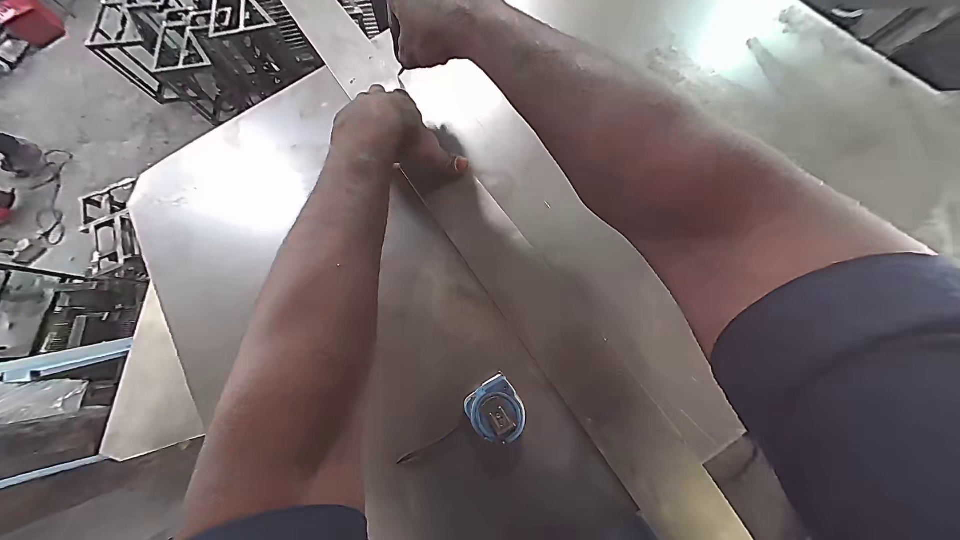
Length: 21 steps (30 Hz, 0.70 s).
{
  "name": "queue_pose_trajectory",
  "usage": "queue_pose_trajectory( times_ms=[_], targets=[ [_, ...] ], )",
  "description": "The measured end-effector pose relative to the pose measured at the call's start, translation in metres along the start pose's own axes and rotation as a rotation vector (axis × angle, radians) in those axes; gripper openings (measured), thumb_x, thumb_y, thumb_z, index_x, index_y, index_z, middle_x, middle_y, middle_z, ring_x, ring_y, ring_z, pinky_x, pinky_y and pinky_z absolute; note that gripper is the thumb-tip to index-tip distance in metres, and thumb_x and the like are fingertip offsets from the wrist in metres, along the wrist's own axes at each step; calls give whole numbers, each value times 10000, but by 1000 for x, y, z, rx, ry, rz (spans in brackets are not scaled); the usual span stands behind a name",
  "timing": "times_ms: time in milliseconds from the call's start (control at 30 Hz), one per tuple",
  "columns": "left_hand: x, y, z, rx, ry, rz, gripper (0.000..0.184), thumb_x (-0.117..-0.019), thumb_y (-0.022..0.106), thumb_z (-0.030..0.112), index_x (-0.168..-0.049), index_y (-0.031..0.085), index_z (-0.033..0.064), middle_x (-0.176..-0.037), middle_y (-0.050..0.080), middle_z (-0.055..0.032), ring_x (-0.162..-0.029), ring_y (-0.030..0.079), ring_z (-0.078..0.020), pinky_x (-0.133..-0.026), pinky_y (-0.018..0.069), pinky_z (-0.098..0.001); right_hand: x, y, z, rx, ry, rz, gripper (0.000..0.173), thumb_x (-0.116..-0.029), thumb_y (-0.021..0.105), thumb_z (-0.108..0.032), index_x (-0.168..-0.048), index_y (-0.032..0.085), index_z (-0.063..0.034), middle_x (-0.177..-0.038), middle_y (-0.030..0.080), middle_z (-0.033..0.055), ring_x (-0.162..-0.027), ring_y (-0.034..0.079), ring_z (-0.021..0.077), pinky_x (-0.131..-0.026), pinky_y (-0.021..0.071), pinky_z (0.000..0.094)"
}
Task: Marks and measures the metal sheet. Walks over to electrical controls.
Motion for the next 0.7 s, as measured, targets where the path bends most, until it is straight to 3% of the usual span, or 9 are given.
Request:
queue_pose_trajectory(
  times_ms=[233, 400, 567, 633, 700],
  targets=[
    [-8, 4, -4, 31, 6, 20, 1300, -518, 749, 895, -1464, 489, 43, -1507, 448, -269, -1360, 477, -477, -957, 442, -754, 65, 4, 1, 37, -35, -26, 156, -920, 625, -187, -929, 678, -41, -966, 648, 163, -957, 636, 339, -799, 493, 568],
    [-5, 2, -3, 1, 33, 28, 1301, -542, 724, 909, -1436, 496, -9, -1487, 457, -303, -1370, 460, -504, -964, 434, -761, 106, 5, 2, 5, -21, -55, 143, -912, 650, -203, -956, 744, -106, -877, 677, 90, -861, 656, 277, -730, 502, 532],
    [-8, 2, -5, 23, 55, 46, 1242, -562, 728, 897, -1357, 555, -42, -1451, 479, -330, -1335, 488, -519, -964, 428, -768, 123, 1, 3, 9, -68, -49, 180, -959, 610, -176, -1035, 742, -81, -994, 697, 122, -989, 665, 308, -843, 513, 541],
    [-16, 7, -8, 33, 58, 53, 1274, -532, 708, 927, -1371, 554, -20, -1463, 467, -330, -1357, 463, -521, -982, 414, -772, 170, -8, 3, -18, -17, -8, 199, -977, 576, -195, -1048, 747, -122, -1003, 703, 92, -1004, 663, 284, -849, 512, 528],
    [-15, 8, -6, 23, 65, 38, 1265, -571, 708, 909, -1372, 538, -55, -1456, 451, -369, -1359, 443, -552, -993, 392, -785, 244, -15, -1, -40, 9, 18, 228, -992, 553, -233, -1063, 758, -163, -901, 689, 60, -877, 662, 261, -753, 504, 525]
  ],
)
Point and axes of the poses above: each hand's wrist, its own x-axis away from the middle knuckle, its own y-axis out of the palm, z = x × y, the point moved 6 cm from there along -x, towards the middle knuckle
